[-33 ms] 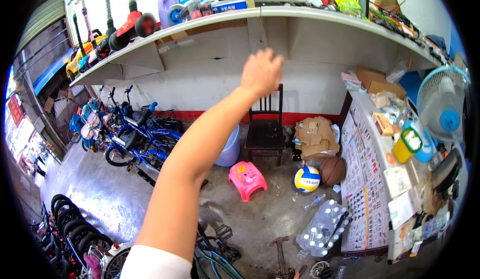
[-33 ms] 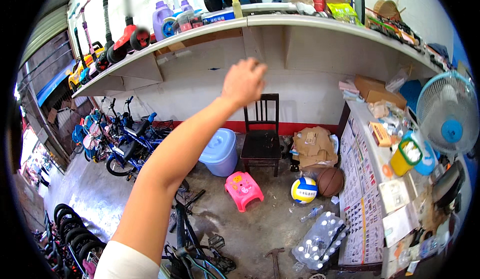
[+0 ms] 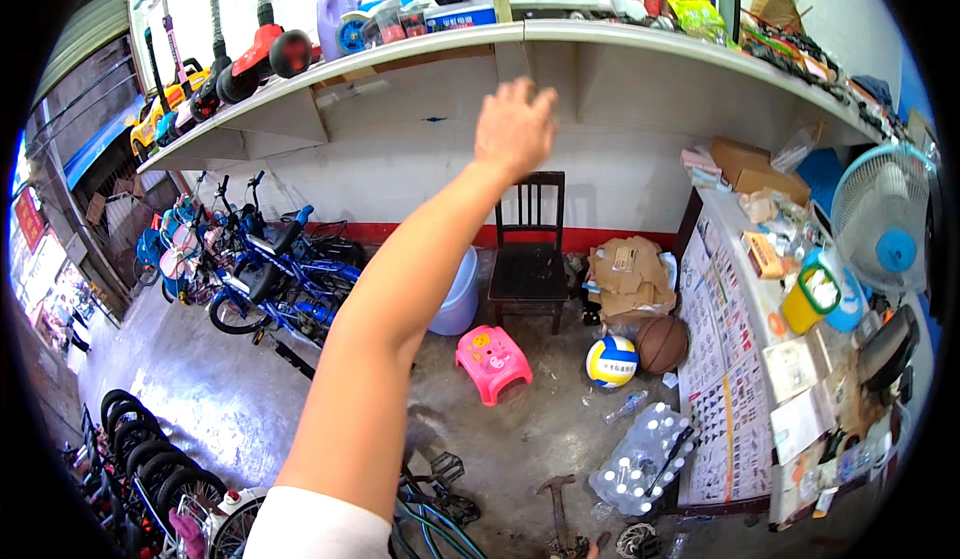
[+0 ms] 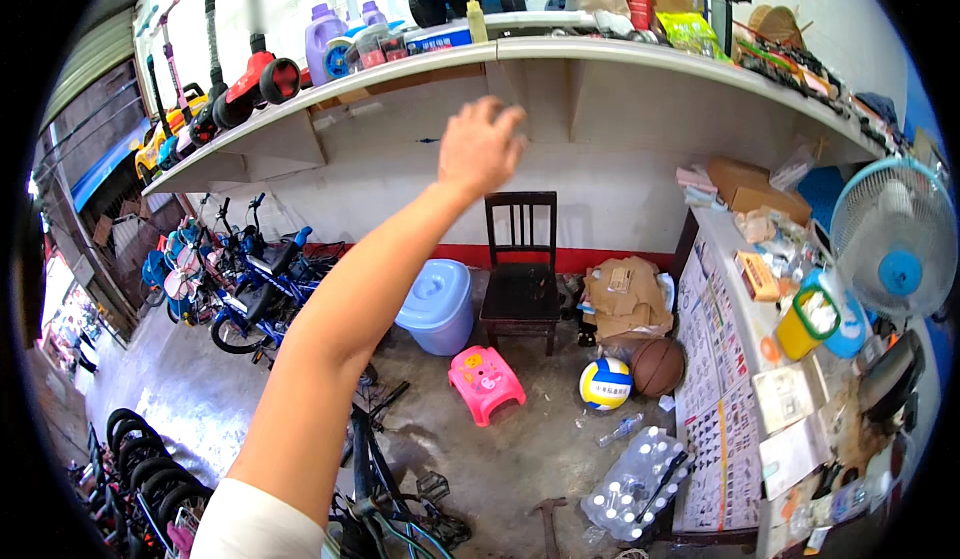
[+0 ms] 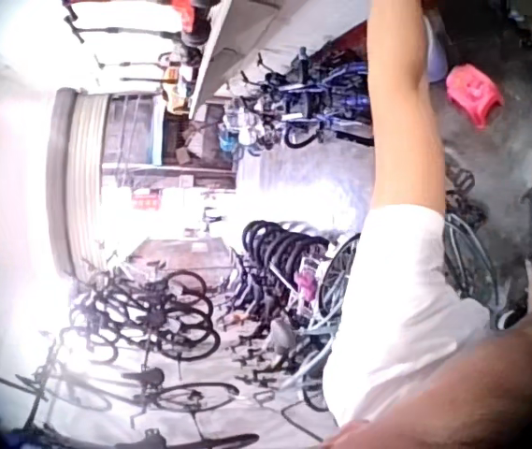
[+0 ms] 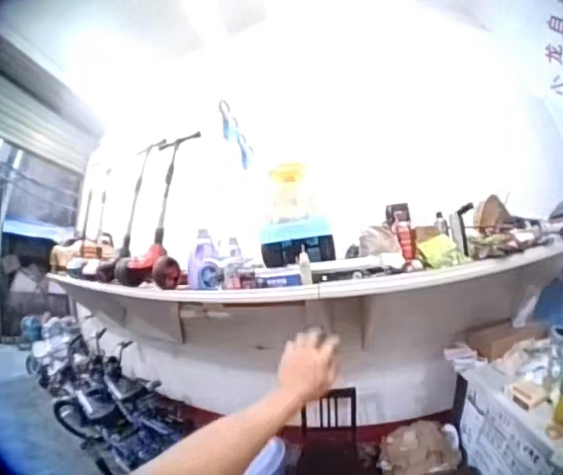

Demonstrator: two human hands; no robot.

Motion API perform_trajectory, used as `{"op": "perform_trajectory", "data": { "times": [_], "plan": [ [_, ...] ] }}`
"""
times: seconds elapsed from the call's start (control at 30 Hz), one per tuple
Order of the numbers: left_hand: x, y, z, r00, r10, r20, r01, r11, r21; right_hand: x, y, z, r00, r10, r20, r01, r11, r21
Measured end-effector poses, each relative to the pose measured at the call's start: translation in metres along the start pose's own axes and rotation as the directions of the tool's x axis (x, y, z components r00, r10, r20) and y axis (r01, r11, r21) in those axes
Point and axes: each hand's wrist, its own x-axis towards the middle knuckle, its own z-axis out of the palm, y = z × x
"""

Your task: The person cleans a bicycle component using a bottle of liquid and their hands while sitting on the floor.

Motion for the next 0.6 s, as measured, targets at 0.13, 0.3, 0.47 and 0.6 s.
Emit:
{"op": "perform_trajectory", "data": {
  "times": [0.13, 0.3, 0.47, 0.6],
  "plan": [
    [0.087, -0.065, 0.015, 0.941, -0.312, -0.135, 0.308, 0.950, -0.051, 0.018, -0.061, -0.005, 0.996, 0.088, 0.028, -0.089, 0.995, 0.042],
    [0.141, -0.092, 0.037, 0.919, -0.393, 0.037, 0.395, 0.917, -0.062, 0.044, -0.096, 0.007, 0.997, 0.082, -0.013, -0.079, 0.986, 0.146],
    [0.161, -0.096, 0.046, 0.836, -0.467, 0.289, 0.499, 0.866, -0.044, 0.036, -0.117, 0.016, 0.996, 0.029, -0.084, -0.022, 0.997, 0.079],
    [0.167, -0.104, 0.053, 0.761, -0.460, 0.458, 0.511, 0.859, 0.015, 0.006, -0.160, 0.008, 0.995, 0.088, -0.054, -0.091, 0.994, -0.052]
  ]
}}
